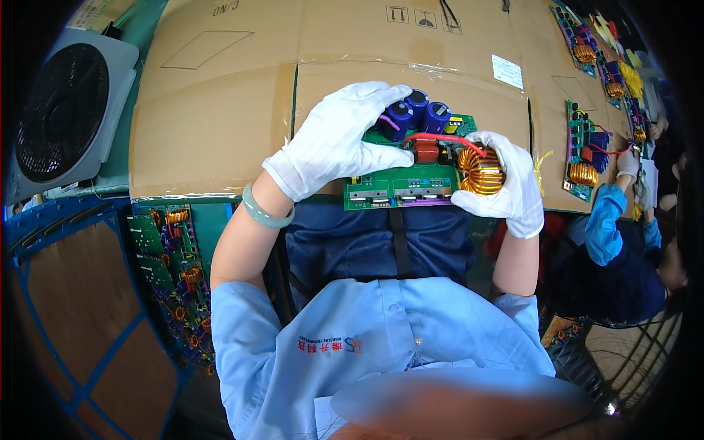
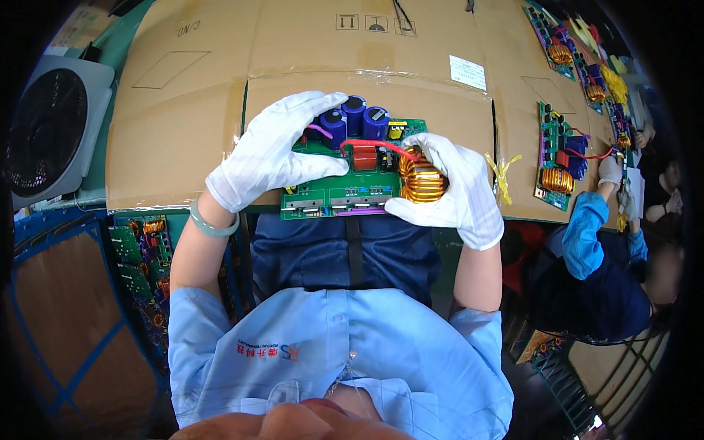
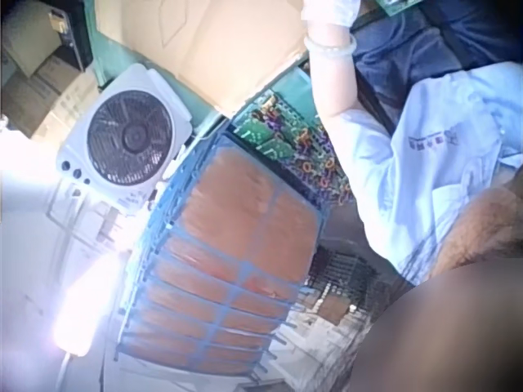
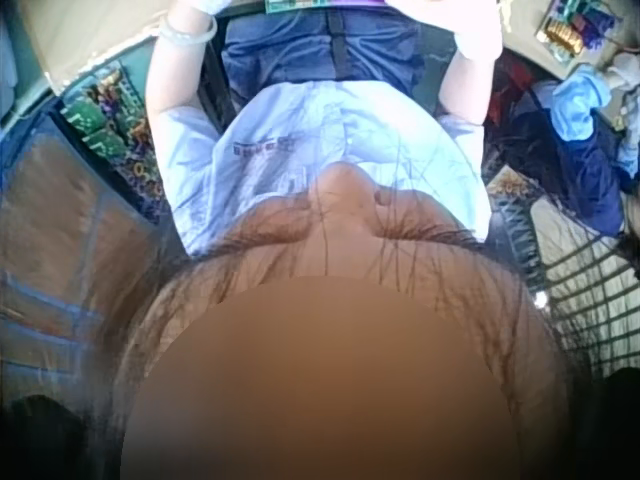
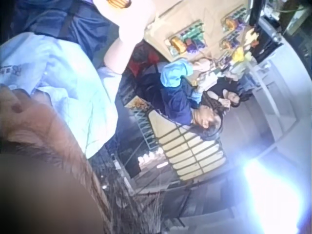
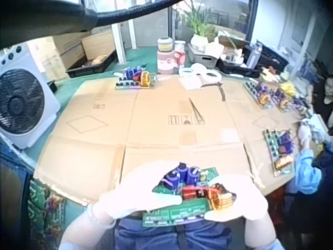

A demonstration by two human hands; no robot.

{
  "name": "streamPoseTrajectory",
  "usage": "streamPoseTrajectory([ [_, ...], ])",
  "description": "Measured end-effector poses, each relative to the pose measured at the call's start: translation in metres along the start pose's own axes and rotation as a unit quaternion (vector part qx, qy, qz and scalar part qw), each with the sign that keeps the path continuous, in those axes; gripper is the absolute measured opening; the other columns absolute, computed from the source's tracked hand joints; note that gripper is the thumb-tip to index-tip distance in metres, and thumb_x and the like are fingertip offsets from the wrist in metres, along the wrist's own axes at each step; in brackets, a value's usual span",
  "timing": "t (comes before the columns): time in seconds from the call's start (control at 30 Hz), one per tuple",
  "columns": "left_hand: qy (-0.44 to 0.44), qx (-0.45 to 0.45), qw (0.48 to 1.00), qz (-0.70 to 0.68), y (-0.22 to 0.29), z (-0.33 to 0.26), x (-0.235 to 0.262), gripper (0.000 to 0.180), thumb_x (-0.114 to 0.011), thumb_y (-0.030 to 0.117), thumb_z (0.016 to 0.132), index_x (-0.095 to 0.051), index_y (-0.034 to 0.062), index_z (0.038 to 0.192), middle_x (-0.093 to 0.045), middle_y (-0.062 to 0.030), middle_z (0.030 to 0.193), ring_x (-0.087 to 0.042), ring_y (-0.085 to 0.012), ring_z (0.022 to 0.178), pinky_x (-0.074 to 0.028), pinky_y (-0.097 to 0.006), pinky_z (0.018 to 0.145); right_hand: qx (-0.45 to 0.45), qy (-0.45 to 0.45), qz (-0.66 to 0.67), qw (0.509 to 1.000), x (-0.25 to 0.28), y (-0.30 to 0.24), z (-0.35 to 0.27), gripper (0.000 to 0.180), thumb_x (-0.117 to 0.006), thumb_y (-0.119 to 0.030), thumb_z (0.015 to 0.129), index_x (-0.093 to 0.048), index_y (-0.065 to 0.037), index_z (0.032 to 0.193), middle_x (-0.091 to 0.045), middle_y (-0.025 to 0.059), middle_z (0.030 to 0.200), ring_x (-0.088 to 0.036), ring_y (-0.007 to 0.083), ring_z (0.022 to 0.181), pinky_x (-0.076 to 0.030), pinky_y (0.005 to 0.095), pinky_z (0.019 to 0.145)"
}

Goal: The person puts on white gloves and picks up a green circuit board from a tray. They use a small metal scraper to clean the back surface of the board, removing white residue. The person then places the board back into the tray and repeats the process with another board.

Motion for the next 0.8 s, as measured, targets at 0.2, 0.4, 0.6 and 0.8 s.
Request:
streamPoseTrajectory([
  [0.2,0.002,0.008,0.999,-0.041,-0.007,0.007,-0.001,0.081,-0.081,0.053,0.074,-0.059,0.0079,0.137,-0.063,-0.0182,0.131,-0.056,-0.0378,0.126,-0.045,-0.044,0.106,-0.024,-0.02,0.019,0.999,0.004,0.003,0.006,0.076,-0.094,-0.041,0.06,-0.06,0.001,0.114,-0.07,0.0144,0.098,-0.072,0.0281,0.086,-0.057,0.0341,0.082],
  [0.4,-0.042,0.063,0.981,-0.181,-0.021,0.016,0.003,0.071,-0.081,0.043,0.08,-0.061,0.0018,0.134,-0.069,-0.0183,0.121,-0.067,-0.0281,0.108,-0.053,-0.038,0.094,-0.061,-0.022,0.06,0.996,0.003,0.006,0.007,0.075,-0.094,-0.037,0.061,-0.059,0.001,0.115,-0.07,0.014,0.098,-0.071,0.0244,0.087,-0.056,0.0334,0.083],
  [0.6,-0.118,0.078,0.882,-0.45,-0.041,0.0,0.016,0.071,-0.073,0.029,0.09,-0.045,-0.0018,0.148,-0.047,-0.016,0.15,-0.041,-0.0233,0.14,-0.033,-0.036,0.116,-0.079,-0.034,0.079,0.993,0.008,0.004,0.015,0.072,-0.093,-0.034,0.062,-0.059,0.001,0.115,-0.069,0.0128,0.095,-0.068,0.0201,0.084,-0.055,0.0322,0.083],
  [0.8,-0.118,0.049,0.939,-0.318,-0.031,-0.006,0.021,0.079,-0.079,0.037,0.082,-0.047,0.0058,0.148,-0.038,-0.0175,0.158,-0.034,-0.0313,0.148,-0.028,-0.043,0.12,-0.105,-0.039,0.092,0.99,0.009,0.006,0.015,0.072,-0.093,-0.034,0.062,-0.059,0.001,0.115,-0.069,0.0125,0.095,-0.068,0.019,0.086,-0.054,0.0321,0.084],
])
Point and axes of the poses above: each hand's wrist, its own z-axis towards the middle knuckle, its own x-axis out of the back of the hand, y = z × x, the point moved 3 cm from there along z, towards the middle knuckle
